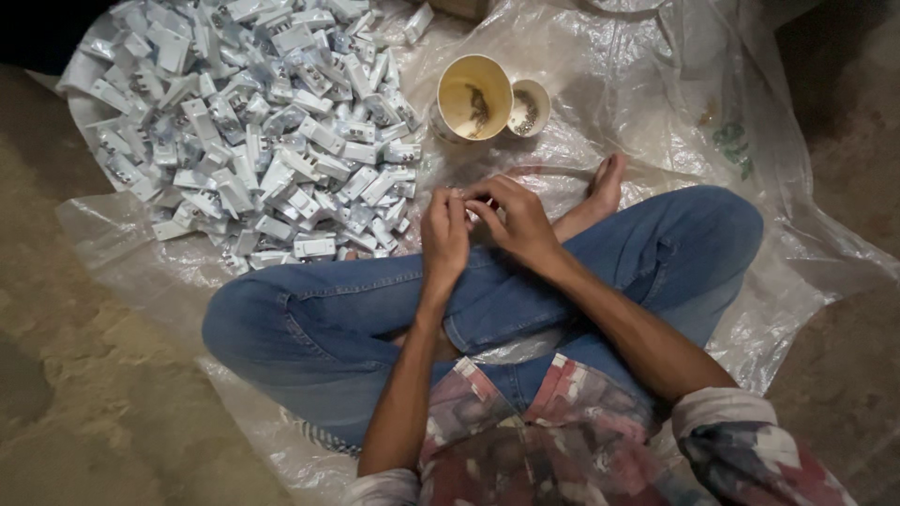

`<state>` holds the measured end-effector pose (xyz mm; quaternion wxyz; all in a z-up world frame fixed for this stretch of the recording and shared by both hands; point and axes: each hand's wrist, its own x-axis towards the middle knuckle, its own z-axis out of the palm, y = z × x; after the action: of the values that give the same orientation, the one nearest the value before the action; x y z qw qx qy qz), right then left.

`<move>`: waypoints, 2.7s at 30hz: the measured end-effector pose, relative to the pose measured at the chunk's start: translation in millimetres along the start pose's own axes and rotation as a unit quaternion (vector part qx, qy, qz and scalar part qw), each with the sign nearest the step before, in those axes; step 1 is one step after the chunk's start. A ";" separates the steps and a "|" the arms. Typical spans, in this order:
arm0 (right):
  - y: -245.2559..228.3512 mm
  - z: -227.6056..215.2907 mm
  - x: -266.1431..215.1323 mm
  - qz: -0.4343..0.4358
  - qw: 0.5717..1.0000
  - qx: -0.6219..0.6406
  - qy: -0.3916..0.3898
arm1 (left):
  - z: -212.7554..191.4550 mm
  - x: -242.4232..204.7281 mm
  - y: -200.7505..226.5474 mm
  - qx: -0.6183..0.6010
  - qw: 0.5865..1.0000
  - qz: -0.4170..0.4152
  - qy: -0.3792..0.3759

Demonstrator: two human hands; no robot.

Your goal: The person sits cross-legged on a plastic sheet and assembles small electronic components by hand. They pick up white plastic casings and metal parts, insert the metal pieces into the casings, and place the finished units into a wooden box. A second person is visible nearby performing a similar task.

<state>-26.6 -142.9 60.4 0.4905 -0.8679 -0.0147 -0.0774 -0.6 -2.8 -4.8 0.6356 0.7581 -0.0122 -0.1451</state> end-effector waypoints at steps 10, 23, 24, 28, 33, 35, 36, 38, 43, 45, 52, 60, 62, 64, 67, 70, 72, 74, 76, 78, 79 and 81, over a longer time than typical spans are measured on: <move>4.3 1.1 -0.2 -0.087 0.995 -0.058 -0.009 | -0.6 2.3 -4.2 -0.029 0.999 -0.041 0.005; -19.6 -46.5 68.4 -0.066 0.982 -0.125 0.127 | -2.1 4.0 -7.6 -0.129 0.989 -0.069 0.005; -20.7 -48.3 76.3 -0.074 0.981 -0.137 0.114 | -2.9 4.4 -7.4 -0.134 0.988 -0.070 0.006; -18.9 -56.2 89.2 -0.073 0.979 -0.156 0.113 | -4.1 1.4 -5.0 -0.118 0.992 -0.054 0.002; 6.0 -84.5 80.3 0.001 0.978 -0.166 0.123 | -0.4 3.5 -5.4 -0.134 0.987 -0.085 0.013; 16.8 -89.5 75.5 0.026 0.978 -0.180 0.103 | 0.5 2.2 -6.7 -0.125 0.989 -0.082 0.019; 21.6 -88.9 73.8 0.034 0.979 -0.181 0.090 | -0.7 1.6 -7.9 -0.116 0.990 -0.079 0.025; 31.3 -90.4 75.9 0.032 0.975 -0.202 0.089 | 1.5 5.4 -10.0 -0.133 0.988 -0.076 0.035; 41.7 -86.7 60.4 0.082 0.965 -0.154 0.198 | -4.3 4.6 -18.4 -0.251 0.963 -0.082 0.054; 41.5 -84.4 48.4 0.115 0.967 -0.152 0.170 | -9.1 7.0 -19.8 -0.221 0.968 -0.081 0.087; 38.0 -12.5 27.1 0.024 0.981 -0.128 -0.144 | -28.9 17.4 -21.2 -0.361 0.908 -0.048 0.206; 54.9 43.6 33.0 0.002 0.979 -0.179 -0.098 | -26.0 14.6 -11.7 -0.362 0.910 -0.073 0.189; 63.4 48.2 29.5 -0.001 0.982 -0.171 -0.085 | -28.1 14.7 -10.9 -0.365 0.909 -0.082 0.183; 69.4 48.0 25.9 0.007 0.978 -0.187 -0.091 | -27.1 17.3 -9.6 -0.379 0.903 -0.090 0.182; 70.6 47.1 20.6 0.018 0.971 -0.228 -0.070 | -27.1 16.1 -10.4 -0.348 0.916 -0.103 0.174; 69.5 46.1 20.7 0.076 0.964 -0.241 -0.086 | -25.0 15.5 -14.1 -0.372 0.911 -0.075 0.161; 70.7 46.8 23.1 0.093 0.959 -0.251 -0.088 | -23.2 15.2 -16.2 -0.363 0.915 -0.082 0.158; 72.7 47.7 23.6 0.085 0.963 -0.241 -0.089 | -24.1 15.5 -15.3 -0.339 0.925 -0.085 0.147; 75.7 42.7 19.1 0.051 0.971 -0.216 -0.092 | -22.6 13.0 -9.9 -0.303 0.940 -0.086 0.130; 79.5 33.3 16.6 -0.003 0.990 -0.127 -0.065 | -19.8 10.6 0.2 -0.090 0.991 -0.022 0.097; 80.2 29.9 17.1 -0.030 0.995 -0.079 -0.051 | -20.5 8.6 6.8 0.021 0.997 0.010 0.080; 80.2 18.5 19.4 0.128 0.985 -0.072 -0.090 | -16.8 1.9 21.6 0.116 0.986 0.099 0.071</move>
<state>2.9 -169.6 -14.2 0.4296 -0.8989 0.0577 0.0633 8.8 8.9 18.2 0.5537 0.8302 -0.0593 -0.0248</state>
